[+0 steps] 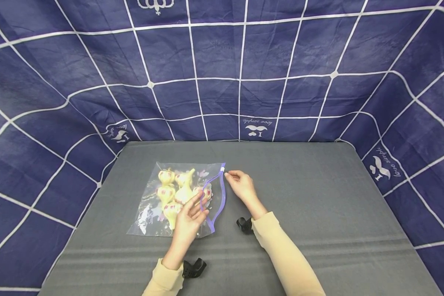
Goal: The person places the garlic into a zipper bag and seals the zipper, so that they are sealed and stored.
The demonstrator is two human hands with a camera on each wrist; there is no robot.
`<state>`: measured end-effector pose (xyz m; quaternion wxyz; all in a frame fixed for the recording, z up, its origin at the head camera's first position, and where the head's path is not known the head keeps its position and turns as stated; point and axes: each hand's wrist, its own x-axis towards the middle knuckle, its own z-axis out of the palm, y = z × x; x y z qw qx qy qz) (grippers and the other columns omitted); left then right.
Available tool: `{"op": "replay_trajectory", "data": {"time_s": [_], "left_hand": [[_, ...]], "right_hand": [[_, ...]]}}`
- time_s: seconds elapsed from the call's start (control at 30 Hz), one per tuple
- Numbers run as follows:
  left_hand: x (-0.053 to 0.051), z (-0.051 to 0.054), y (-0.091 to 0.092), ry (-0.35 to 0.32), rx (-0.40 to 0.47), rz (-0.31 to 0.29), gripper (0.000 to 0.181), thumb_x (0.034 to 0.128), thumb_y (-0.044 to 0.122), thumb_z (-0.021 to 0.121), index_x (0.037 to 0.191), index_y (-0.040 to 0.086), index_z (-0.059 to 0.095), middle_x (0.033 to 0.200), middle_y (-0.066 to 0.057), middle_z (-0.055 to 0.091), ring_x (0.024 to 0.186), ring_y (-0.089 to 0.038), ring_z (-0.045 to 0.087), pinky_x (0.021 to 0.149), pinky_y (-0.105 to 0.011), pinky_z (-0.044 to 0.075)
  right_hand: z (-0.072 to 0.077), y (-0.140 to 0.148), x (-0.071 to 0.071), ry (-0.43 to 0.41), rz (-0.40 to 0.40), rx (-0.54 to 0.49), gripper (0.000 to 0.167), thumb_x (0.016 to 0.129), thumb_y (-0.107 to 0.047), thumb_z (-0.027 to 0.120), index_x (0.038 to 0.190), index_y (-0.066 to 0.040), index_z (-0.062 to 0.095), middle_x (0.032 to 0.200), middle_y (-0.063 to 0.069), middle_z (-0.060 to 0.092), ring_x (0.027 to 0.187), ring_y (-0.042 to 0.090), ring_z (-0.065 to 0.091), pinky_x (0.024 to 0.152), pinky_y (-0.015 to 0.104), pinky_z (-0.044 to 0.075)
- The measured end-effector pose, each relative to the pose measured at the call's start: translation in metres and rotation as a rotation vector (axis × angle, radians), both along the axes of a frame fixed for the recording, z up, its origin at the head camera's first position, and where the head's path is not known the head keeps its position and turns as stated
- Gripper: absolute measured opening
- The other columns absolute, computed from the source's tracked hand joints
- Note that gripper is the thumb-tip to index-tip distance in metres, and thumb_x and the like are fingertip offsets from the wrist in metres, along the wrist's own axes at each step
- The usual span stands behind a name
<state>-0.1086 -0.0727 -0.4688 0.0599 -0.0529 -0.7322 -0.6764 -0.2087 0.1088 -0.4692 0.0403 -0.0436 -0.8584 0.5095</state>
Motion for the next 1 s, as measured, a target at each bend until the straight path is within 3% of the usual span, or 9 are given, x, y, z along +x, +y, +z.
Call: {"op": "replay_trajectory", "data": {"time_s": [0.23,0.43,0.67,0.83,1.0], "left_hand": [[0.002,-0.001,0.0,0.019,-0.069,0.014,0.055,0.0833,-0.006,0.07,0.136,0.0,0.055,0.135,-0.022,0.059,0.118,-0.038,0.063,0.1,-0.044,0.053],[0.004,-0.001,0.002,0.031,-0.142,0.013,0.059,0.0839,-0.004,0.07,0.14,0.004,0.053,0.14,-0.019,0.056,0.12,-0.039,0.061,0.099,-0.043,0.054],[0.005,-0.002,0.004,0.049,-0.237,0.011,0.06,0.0837,-0.002,0.071,0.141,0.003,0.052,0.139,-0.02,0.057,0.12,-0.036,0.062,0.098,-0.04,0.055],[0.007,-0.002,0.005,0.096,-0.375,-0.02,0.056,0.0853,0.002,0.071,0.139,0.001,0.053,0.133,-0.022,0.061,0.116,-0.036,0.064,0.095,-0.04,0.057],[0.01,-0.001,0.007,0.175,-0.564,-0.002,0.052,0.0862,0.008,0.071,0.136,0.005,0.057,0.132,-0.016,0.064,0.107,-0.032,0.068,0.09,-0.043,0.06]], "right_hand": [[-0.001,-0.005,-0.007,-0.073,-0.014,-0.023,0.038,0.096,-0.03,0.061,0.114,0.002,0.07,0.099,0.017,0.075,0.088,0.026,0.073,0.077,0.03,0.06],[-0.002,-0.005,-0.013,-0.14,0.026,-0.213,0.04,0.1,-0.022,0.055,0.118,0.012,0.063,0.107,0.026,0.071,0.093,0.029,0.073,0.086,0.035,0.062],[-0.003,-0.004,-0.017,-0.176,0.038,-0.297,0.04,0.101,-0.02,0.054,0.119,0.015,0.061,0.105,0.027,0.071,0.085,0.018,0.072,0.081,0.028,0.063],[-0.003,-0.006,-0.02,-0.191,0.042,-0.341,0.039,0.1,-0.018,0.056,0.119,0.016,0.061,0.103,0.027,0.071,0.081,0.014,0.07,0.079,0.026,0.063],[-0.003,-0.006,-0.023,-0.211,0.045,-0.37,0.037,0.098,-0.013,0.058,0.121,0.016,0.06,0.106,0.028,0.07,0.08,0.012,0.069,0.078,0.026,0.063]]}}
